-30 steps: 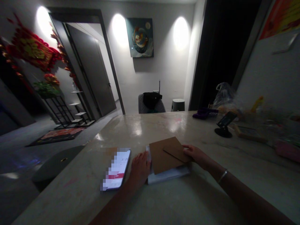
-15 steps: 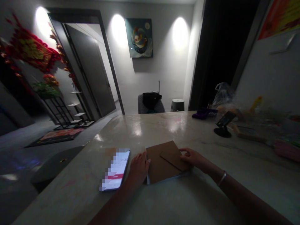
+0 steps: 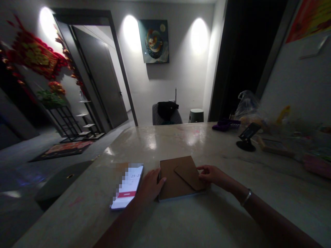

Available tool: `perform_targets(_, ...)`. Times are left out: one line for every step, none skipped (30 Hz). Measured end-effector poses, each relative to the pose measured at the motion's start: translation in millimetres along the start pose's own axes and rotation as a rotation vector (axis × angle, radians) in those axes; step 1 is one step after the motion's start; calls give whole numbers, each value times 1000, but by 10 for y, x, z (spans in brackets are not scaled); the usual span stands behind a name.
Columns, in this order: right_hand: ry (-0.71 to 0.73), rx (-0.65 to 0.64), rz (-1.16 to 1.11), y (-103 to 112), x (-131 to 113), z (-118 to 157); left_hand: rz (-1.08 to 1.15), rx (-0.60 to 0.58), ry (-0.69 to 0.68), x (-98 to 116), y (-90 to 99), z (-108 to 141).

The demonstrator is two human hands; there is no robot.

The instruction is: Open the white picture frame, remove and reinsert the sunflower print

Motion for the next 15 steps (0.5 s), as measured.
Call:
perform_targets(7, -33, 2, -10, -8, 8, 13, -11, 8, -13, -10, -2)
perform_targets(16, -63, 6, -17, -16, 16, 22, -20, 15, -24, -18, -3)
perform_targets(29, -85, 17, -19, -24, 20, 28, -24, 19, -31, -22, -3)
perform_targets(38, -97, 33, -14, -26, 21, 32, -25, 19, -32, -21, -2)
perform_targets(44, -102, 51, -5, -23, 18, 36, -26, 14, -29, -16, -1)
perform_targets(46, -100, 69, 8, -13, 11, 41, -26, 9, -23, -8, 1)
perform_targets(46, -96, 88, 20, 3, 1, 50, -30, 3, -16, 3, 3)
perform_targets(44, -92, 106, 30, 23, -11, 62, -37, -1, -8, 13, 5)
perform_targets(44, -90, 121, 38, 42, -23, 76, -45, 0, -2, 24, 8)
perform_targets(48, -89, 137, 42, 59, -36, 93, -57, 0, 7, 35, 11)
perform_targets(58, -87, 156, 45, 71, -47, 110, -69, -2, 19, 45, 15)
perform_targets(73, -86, 179, 46, 80, -56, 125, -86, -5, 34, 53, 21)
perform_targets(91, -85, 203, 47, 84, -64, 138, -106, -10, 51, 58, 27)
perform_targets(111, -86, 228, 44, 84, -68, 154, -126, -12, 67, 62, 36)
perform_targets(132, -89, 253, 40, 82, -70, 168, -144, -15, 82, 66, 45)
Point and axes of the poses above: each hand's wrist, its own z-axis away from the middle knuckle, its own y-axis out of the back of the hand, x = y × z, the point moved 7 cm from there along -z, towards the middle knuckle, and after that the axes turned 9 degrees about -z, right-handed, at the moved point
